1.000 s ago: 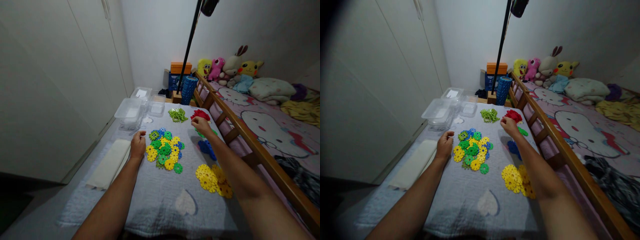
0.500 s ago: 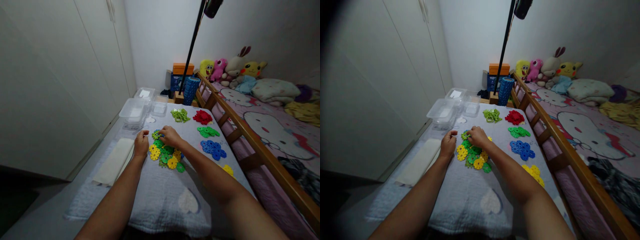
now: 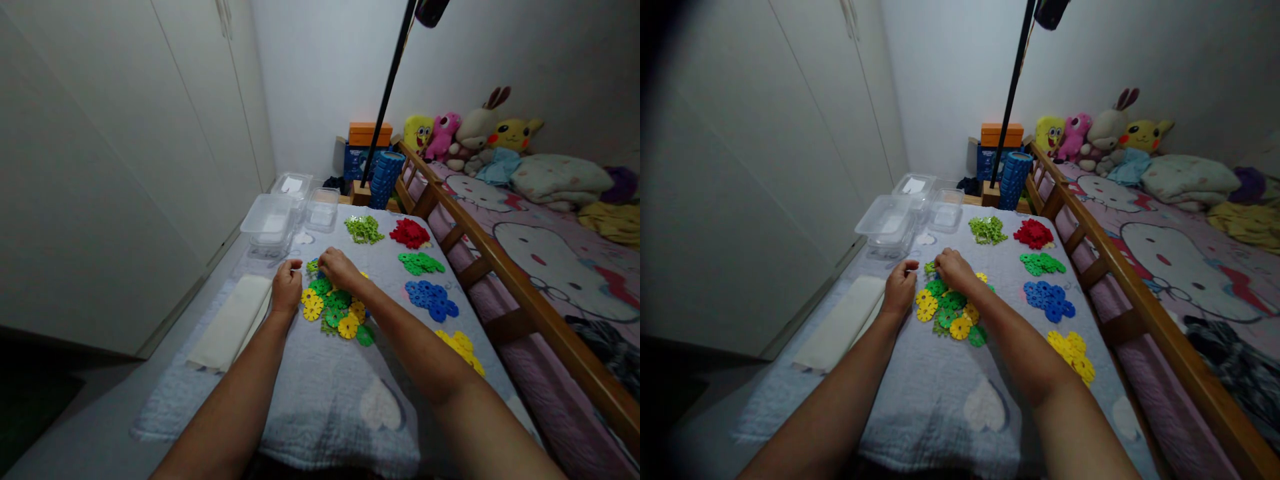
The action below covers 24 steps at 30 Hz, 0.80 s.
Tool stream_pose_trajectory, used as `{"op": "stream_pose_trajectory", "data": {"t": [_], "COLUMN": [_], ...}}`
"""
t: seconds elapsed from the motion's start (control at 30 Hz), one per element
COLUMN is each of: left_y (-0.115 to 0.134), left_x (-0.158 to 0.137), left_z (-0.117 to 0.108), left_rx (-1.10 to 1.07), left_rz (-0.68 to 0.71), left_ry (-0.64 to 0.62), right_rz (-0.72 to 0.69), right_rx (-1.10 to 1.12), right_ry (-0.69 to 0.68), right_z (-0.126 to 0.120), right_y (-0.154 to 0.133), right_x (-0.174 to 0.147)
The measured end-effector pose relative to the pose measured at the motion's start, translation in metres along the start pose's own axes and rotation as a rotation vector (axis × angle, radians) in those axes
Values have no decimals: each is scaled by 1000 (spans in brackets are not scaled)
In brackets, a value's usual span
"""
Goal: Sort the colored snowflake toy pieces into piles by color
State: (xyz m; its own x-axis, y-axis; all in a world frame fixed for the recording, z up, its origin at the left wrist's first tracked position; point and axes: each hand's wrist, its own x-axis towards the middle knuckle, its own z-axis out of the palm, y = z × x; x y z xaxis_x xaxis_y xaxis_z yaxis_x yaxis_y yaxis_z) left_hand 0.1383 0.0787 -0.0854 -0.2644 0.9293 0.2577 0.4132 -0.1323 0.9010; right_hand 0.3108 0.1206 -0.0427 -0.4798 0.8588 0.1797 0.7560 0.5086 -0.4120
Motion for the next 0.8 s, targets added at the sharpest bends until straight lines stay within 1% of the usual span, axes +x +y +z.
{"op": "stream_pose_trajectory", "data": {"t": [0.07,0.13,0.27,0.3,0.37,0.4,0.47,0.7,0.8], "left_y": [1,1,-1,-1,-2,-1,-1,1,0], "left_x": [0,-1,-1,-1,-1,0,0,-1,-1], "left_z": [0,0,0,0,0,1,0,-1,-1], "left_rx": [-1,0,3,2,2,2,7,24,28], "left_rz": [1,-1,-6,-6,-6,-5,-4,-13,-14], "left_ry": [3,2,-8,-9,-8,-6,-3,-16,-17], "right_rz": [85,228,637,737,886,930,970,1009,1043], "right_rx": [185,430,997,1106,1226,1243,1231,1133,1044], "right_ry": [96,180,326,367,439,467,491,511,501], "right_z": [-3,-8,-20,-23,-27,-28,-30,-30,-29], "right_y": [9,19,39,44,54,57,63,70,72], "right_x": [4,8,9,8,6,5,4,4,6]}}
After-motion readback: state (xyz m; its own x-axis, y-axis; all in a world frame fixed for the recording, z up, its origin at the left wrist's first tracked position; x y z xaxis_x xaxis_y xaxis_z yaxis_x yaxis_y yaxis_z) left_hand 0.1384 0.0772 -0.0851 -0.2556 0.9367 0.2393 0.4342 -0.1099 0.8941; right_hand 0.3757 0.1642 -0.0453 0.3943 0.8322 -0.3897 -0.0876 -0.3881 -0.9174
